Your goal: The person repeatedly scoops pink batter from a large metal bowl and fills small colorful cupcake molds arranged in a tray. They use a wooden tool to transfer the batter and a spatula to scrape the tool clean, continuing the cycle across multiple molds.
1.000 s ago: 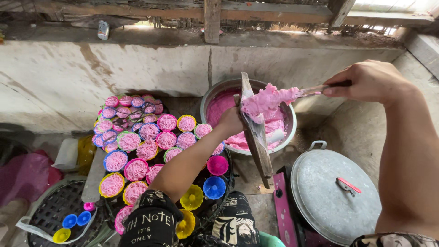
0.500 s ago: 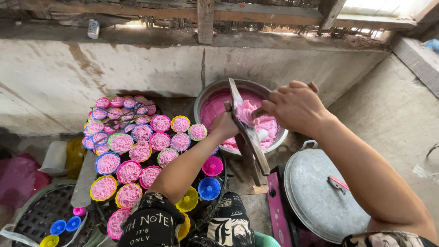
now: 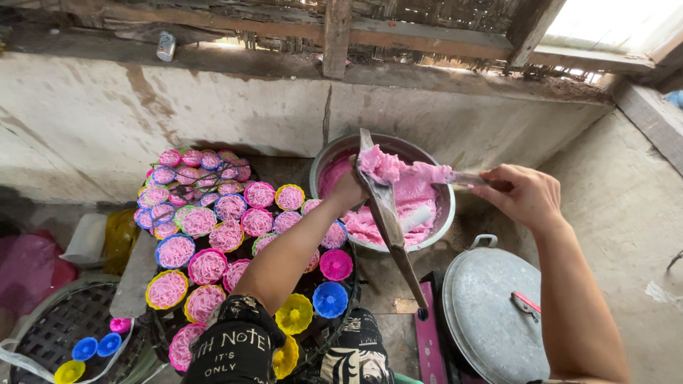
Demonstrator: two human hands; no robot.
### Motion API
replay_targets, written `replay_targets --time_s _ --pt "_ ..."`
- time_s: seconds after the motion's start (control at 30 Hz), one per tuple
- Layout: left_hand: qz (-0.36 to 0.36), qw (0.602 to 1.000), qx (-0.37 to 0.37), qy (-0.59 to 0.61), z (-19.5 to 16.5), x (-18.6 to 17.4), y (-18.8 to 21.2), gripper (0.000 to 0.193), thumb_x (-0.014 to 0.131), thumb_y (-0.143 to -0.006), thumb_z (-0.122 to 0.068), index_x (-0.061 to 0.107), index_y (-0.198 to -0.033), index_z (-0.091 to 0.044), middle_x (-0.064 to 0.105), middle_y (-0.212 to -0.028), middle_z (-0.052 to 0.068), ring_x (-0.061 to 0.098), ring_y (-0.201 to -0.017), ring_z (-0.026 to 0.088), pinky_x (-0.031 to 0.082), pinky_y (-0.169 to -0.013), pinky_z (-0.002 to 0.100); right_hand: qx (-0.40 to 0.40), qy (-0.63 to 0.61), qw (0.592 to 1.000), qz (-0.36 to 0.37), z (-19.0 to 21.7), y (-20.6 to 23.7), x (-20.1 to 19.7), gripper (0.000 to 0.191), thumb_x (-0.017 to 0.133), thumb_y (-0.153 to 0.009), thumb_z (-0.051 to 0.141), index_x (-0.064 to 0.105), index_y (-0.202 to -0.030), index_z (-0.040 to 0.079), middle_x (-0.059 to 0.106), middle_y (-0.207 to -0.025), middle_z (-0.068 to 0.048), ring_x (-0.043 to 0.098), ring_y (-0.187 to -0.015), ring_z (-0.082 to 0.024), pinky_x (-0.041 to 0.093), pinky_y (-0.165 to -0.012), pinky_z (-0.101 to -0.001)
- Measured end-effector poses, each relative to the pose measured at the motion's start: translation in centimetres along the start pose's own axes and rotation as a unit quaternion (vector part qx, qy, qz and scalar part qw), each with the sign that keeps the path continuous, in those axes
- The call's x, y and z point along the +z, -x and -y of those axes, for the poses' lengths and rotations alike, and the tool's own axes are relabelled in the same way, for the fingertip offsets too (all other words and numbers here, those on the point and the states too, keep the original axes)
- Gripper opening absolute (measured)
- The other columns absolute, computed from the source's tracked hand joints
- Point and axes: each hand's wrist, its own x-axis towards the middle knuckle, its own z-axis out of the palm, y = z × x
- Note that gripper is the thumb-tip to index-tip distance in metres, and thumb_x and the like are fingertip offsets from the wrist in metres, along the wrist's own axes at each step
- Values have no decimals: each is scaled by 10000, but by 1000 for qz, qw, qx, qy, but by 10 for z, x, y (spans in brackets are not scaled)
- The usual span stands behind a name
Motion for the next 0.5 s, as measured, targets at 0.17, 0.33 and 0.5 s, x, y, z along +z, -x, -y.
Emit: replay_targets --time_s 0.17,0.33,0.5 --pt "19 995 -100 7 0 -9 0 577 845 -683 -263 693 -1215 -98 748 -1155 146 715 -1071 307 546 -888 407 84 -27 990 109 -6 1 -12 353 832 -793 466 809 -1070 249 722 -733 5 687 -660 -160 531 -645 -336" --pt "40 980 -160 -112 -19 -6 7 572 865 -660 -376 734 -1151 -113 740 -1129 163 691 -1070 359 537 -903 447 54 30 987 147 -3 -20 -48 372 741 -831 552 811 -1067 272 769 -812 7 719 -714 -192 556 -669 -358" --pt "90 974 -107 -176 -37 10 18 482 805 -679 -421 791 -1010 -71 768 -996 233 728 -976 398 575 -890 459 30 186 944 272 33 -53 -84 456 593 -865 686 813 -1061 338 798 -833 10 741 -821 -219 573 -699 -386"
